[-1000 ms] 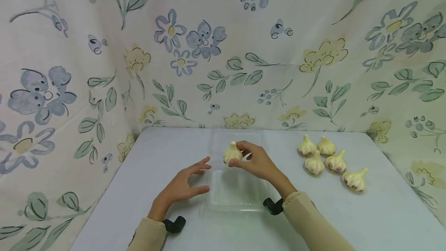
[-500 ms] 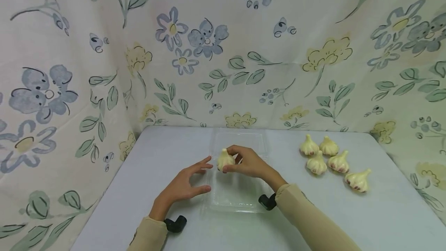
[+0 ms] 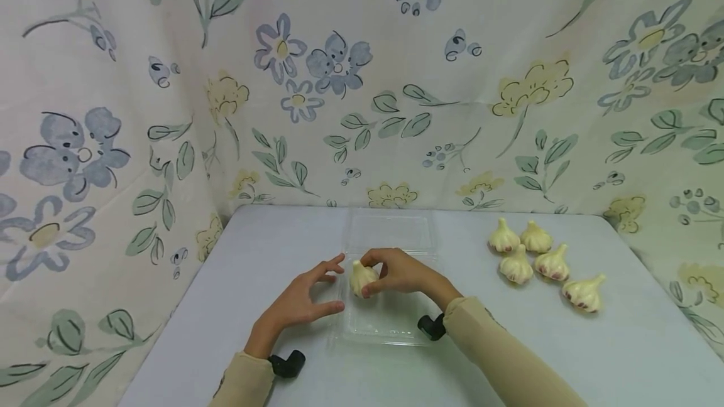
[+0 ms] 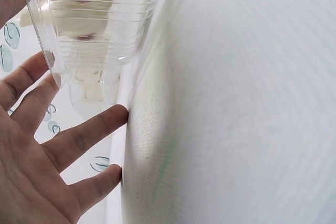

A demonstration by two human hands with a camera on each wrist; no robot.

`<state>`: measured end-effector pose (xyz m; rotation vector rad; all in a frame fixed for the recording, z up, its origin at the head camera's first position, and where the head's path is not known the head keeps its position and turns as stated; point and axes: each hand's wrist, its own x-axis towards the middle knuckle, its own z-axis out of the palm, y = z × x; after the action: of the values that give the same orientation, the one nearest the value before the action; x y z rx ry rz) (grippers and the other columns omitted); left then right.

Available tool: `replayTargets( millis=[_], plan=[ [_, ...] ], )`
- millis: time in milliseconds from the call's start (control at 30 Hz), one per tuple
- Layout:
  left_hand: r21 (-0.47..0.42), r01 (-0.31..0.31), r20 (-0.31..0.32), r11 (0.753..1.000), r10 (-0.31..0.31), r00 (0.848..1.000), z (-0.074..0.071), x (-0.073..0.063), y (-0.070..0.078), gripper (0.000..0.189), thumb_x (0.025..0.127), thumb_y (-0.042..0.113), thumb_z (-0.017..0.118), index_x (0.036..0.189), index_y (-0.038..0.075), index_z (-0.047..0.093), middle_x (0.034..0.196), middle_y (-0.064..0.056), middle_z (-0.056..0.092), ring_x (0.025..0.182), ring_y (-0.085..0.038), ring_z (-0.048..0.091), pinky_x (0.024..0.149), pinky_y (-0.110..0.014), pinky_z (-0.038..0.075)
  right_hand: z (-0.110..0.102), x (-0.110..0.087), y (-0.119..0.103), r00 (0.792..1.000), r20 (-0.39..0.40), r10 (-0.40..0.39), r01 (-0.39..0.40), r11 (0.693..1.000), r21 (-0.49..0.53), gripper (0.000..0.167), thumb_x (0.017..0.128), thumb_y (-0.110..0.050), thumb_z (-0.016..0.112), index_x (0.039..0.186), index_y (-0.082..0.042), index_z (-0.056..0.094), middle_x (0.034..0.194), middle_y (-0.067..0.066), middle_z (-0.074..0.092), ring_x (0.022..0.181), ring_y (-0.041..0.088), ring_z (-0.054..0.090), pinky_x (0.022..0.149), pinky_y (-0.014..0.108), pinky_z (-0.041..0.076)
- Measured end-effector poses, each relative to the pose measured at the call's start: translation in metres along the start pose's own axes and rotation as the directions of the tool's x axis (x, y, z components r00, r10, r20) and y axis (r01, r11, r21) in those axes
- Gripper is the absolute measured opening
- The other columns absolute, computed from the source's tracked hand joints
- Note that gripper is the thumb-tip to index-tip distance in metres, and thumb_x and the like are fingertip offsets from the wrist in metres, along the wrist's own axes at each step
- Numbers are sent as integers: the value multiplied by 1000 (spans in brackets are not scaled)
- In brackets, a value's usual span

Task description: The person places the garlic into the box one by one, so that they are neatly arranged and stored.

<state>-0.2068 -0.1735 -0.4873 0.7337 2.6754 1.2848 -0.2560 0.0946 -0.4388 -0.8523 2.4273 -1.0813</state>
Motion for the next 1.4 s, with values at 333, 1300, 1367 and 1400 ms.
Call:
replayTargets(
  millis=[333, 1300, 1367, 1400],
  plan=[
    [-15, -28, -1, 999, 28, 1000, 0, 1, 0, 62, 87, 35, 81, 142, 27, 53, 163, 8, 40, 131, -30, 61, 108, -69, 39, 6, 6, 3, 999, 47, -24, 25, 1000, -18, 45, 81, -26, 87, 119, -13, 67, 124, 6, 71, 93, 17, 65, 78, 29, 56],
    [-19, -34, -1, 999, 34, 999, -1, 1, 0, 64, 87, 34, 81, 143, 32, 52, 162, 5, 42, 130, -31, 61, 109, -69, 38, 13, 8, -3, 1000, -17, 21, -26, 944, -328, 51, 80, -38, 87, 126, -21, 70, 90, -5, 69, 80, 12, 56, 78, 38, 49],
    [-19, -32, -1, 999, 32, 999, 0, 1, 0, 63, 87, 34, 81, 143, 32, 52, 162, 7, 42, 131, -30, 61, 110, -69, 38, 13, 8, -4, 1000, -15, 19, -23, 944, -329, 52, 80, -38, 87, 127, -21, 70, 91, -5, 69, 80, 11, 56, 75, 35, 49],
    [-19, -30, -2, 999, 30, 1000, 0, 1, -1, 63, 86, 34, 81, 143, 32, 52, 162, 9, 41, 131, -30, 61, 110, -69, 38, 13, 8, -5, 1000, -13, 19, -22, 943, -331, 52, 81, -38, 87, 127, -21, 70, 91, -5, 69, 81, 11, 57, 74, 35, 49]
  ],
)
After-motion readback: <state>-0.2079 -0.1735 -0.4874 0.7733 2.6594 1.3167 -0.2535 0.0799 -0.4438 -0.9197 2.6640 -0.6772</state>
